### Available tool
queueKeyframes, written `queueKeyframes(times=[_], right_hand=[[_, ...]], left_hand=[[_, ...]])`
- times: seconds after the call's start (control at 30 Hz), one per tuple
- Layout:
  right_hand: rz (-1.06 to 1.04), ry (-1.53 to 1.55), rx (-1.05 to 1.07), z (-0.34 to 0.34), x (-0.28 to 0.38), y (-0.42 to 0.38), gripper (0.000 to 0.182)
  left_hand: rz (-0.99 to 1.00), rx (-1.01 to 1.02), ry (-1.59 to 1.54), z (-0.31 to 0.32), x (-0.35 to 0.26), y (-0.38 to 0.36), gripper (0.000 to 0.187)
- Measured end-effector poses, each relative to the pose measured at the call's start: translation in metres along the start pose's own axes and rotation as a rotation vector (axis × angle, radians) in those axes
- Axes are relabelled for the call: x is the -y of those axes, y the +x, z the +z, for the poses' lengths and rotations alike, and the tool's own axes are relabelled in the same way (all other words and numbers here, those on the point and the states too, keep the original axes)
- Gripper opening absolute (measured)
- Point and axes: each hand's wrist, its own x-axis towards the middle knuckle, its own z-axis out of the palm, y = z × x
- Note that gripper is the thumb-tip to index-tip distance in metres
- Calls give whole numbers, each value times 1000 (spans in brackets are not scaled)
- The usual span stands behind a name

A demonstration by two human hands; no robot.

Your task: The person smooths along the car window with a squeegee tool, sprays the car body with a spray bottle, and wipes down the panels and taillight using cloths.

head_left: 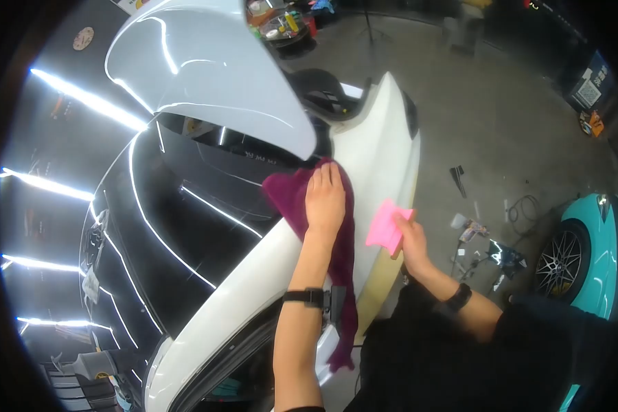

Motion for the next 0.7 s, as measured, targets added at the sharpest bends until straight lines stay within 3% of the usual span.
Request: queueKeyframes(times=[0.03, 0.17, 0.23, 0.3, 0.37, 0.43, 0.5, 0.53, 0.57, 0.6, 0.63, 0.67, 0.7], right_hand=[[25, 24, -35, -10, 6, 4, 41], [86, 102, -125, -60, -2, 20, 43], [88, 97, -170, -78, -1, 16, 43], [92, 77, -188, -96, 5, 16, 44], [106, 141, -205, -111, 11, 17, 40], [55, 138, -189, -126, 12, 22, 40], [-63, 264, -10, -134, 20, 26, 41], [-13, 259, 62, -138, 22, 27, 44], [1, 252, 72, -128, 33, 24, 44], [134, 523, 187, -108, 52, 21, 43], [216, 683, 242, -103, 54, 26, 42], [308, 837, 286, -98, 56, 31, 40], [349, 882, 276, -102, 43, 40, 38]], left_hand=[[-45, 62, -31, 10, -8, 16, 66], [-151, -2, 81, 61, -21, 70, 70], [-245, -14, 61, 73, -18, 91, 64], [-320, 81, -39, 83, -8, 111, 37], [-452, 29, -200, 77, -7, 123, 31], [-493, -312, -614, 65, -16, 123, 30], [-595, -140, -826, 23, -48, 109, 30], [-491, -152, -850, 13, -67, 91, 27], [-502, 17, -931, -14, -90, 73, 23], [-451, 95, -992, -28, -115, 48, 19], [-206, 23, -1085, -37, -136, 23, 15], [-149, 159, -1144, -65, -154, -3, 16], [-90, 170, -1261, -91, -166, -22, 15]])
